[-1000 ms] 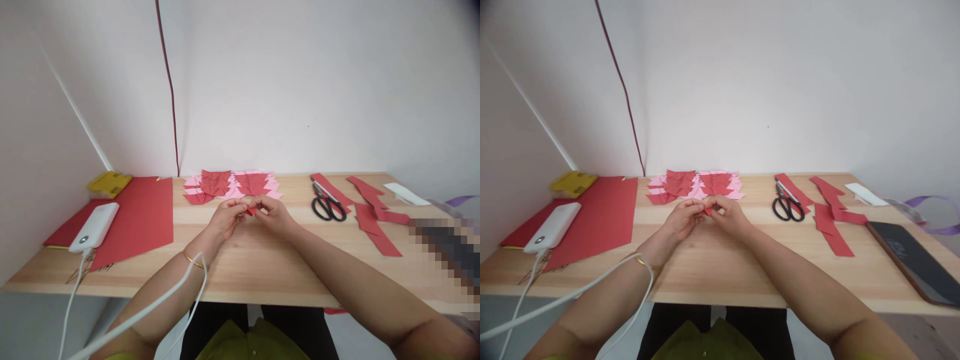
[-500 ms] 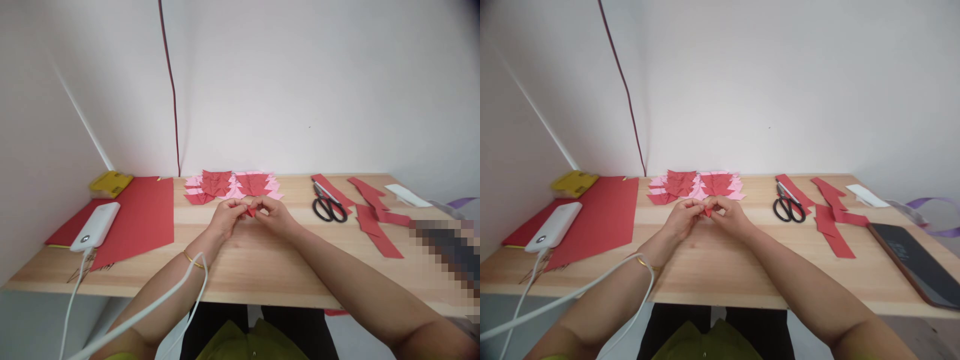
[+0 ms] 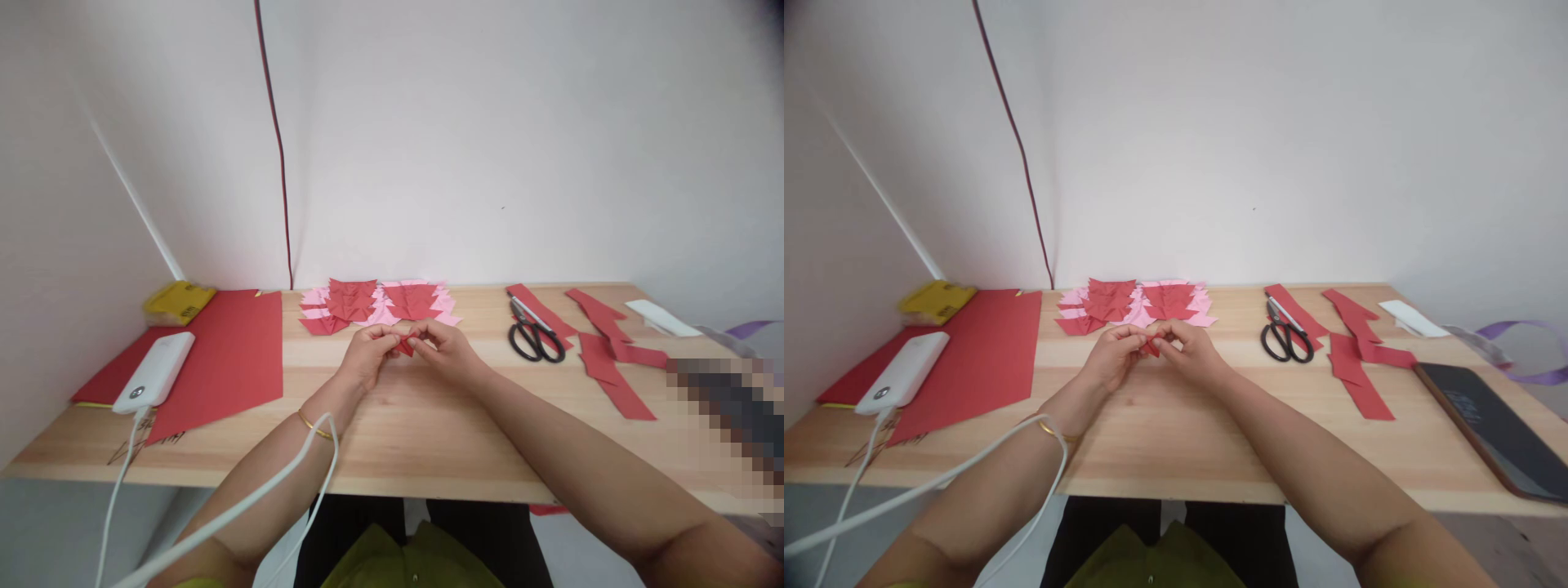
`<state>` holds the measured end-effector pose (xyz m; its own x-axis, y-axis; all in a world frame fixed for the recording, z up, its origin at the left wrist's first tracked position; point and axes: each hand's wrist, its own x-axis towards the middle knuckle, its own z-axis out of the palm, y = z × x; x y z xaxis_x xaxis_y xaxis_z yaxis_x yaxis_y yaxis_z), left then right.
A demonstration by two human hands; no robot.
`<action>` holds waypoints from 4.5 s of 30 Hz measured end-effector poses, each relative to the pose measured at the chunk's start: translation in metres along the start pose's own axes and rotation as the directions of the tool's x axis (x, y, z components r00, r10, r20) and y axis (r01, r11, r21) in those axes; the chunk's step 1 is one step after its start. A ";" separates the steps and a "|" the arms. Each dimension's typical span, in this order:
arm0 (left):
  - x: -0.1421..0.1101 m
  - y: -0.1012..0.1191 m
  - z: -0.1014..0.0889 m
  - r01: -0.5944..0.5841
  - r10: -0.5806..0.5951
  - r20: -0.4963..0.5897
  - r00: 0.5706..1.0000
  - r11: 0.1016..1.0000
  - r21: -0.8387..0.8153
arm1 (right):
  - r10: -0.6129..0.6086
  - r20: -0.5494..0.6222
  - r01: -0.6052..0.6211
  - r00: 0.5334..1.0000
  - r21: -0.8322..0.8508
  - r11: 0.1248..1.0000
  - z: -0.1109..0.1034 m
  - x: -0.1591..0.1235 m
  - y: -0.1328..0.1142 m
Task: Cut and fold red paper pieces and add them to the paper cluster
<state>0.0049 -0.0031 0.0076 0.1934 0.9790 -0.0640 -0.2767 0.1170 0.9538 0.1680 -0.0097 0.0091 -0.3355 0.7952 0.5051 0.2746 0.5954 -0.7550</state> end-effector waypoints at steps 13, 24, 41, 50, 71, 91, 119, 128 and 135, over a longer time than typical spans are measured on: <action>-0.003 0.005 0.001 -0.034 0.035 -0.005 0.999 0.992 0.120 | 0.003 0.008 -0.003 1.000 -0.039 0.999 -0.001 0.000 0.003; -0.007 0.008 0.002 -0.144 0.149 0.006 0.989 0.942 0.304 | 0.053 -0.028 -0.055 0.998 -0.085 0.995 0.002 -0.002 0.006; -0.012 0.014 0.006 -0.270 0.290 0.029 0.957 0.844 0.463 | 0.065 -0.043 -0.067 0.997 -0.071 0.995 0.002 -0.001 0.005; -0.007 0.011 0.002 -0.262 0.298 0.001 0.954 0.837 0.480 | 0.168 -0.035 -0.160 0.985 0.178 0.971 0.005 0.000 0.014; -0.003 0.009 -0.001 -0.378 0.373 0.122 0.920 0.758 0.531 | 0.170 -0.030 -0.169 0.985 0.017 0.985 0.003 0.001 0.003; 0.002 0.014 -0.007 -0.316 0.341 -0.034 0.939 0.900 0.300 | 0.280 -0.020 -0.276 0.960 0.104 0.955 -0.003 0.003 0.009; -0.009 0.004 0.006 -0.249 0.275 0.038 0.961 0.794 0.554 | 0.275 -0.049 -0.277 0.960 -0.021 0.961 0.010 -0.003 0.007; -0.006 0.003 0.002 -0.129 0.124 0.036 0.992 0.946 0.298 | 0.299 0.009 -0.298 0.954 0.117 0.947 0.007 0.000 -0.001; -0.004 0.009 0.002 -0.116 0.126 -0.025 0.992 0.963 0.243 | 0.262 0.049 -0.263 0.964 0.339 0.903 0.006 -0.001 0.001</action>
<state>0.0039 -0.0066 0.0168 0.1334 0.9898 0.0494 -0.0601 -0.0417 0.9973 0.1628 -0.0106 0.0057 -0.2958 0.9167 0.2685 0.0308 0.2901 -0.9565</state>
